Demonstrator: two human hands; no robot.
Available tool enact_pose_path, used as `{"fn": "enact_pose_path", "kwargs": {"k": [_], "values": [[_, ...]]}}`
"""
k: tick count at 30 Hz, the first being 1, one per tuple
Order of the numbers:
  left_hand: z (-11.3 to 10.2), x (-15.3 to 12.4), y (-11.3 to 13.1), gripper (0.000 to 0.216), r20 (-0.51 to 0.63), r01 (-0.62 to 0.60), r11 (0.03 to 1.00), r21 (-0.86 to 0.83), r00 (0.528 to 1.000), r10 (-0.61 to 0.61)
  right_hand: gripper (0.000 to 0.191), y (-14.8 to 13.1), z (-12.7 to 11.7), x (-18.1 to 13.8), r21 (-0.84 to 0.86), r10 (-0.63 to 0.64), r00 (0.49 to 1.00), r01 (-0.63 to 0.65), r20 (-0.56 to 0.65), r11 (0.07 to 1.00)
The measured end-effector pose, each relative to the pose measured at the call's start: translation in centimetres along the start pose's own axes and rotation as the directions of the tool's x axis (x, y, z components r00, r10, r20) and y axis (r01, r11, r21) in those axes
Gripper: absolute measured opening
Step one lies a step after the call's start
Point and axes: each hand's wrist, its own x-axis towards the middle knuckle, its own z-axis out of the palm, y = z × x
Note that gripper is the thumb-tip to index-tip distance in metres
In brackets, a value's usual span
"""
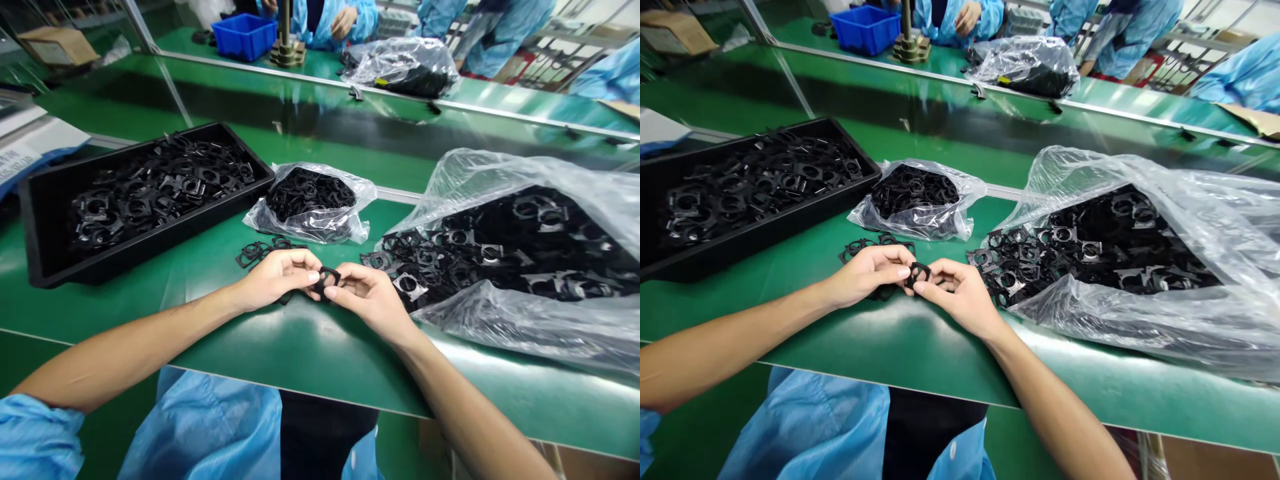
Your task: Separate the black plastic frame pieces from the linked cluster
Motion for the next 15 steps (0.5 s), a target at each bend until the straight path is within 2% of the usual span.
{"fn": "enact_pose_path", "kwargs": {"k": [9, 15], "values": [[0.10, -0.02, 0.20, 0.035, 0.007, -0.025, 0.994, 0.107, 1.000, 0.024, 0.045, -0.17, -0.04, -0.13, 0.024, 0.040, 0.997, -0.042, 0.064, 0.999], [0.05, -0.01, -0.09, 0.033, -0.013, -0.063, 0.994, 0.089, 0.998, 0.064, 0.044, 0.06, -0.03, -0.12, 0.010, 0.043, 0.997, -0.043, 0.060, 0.999]]}}
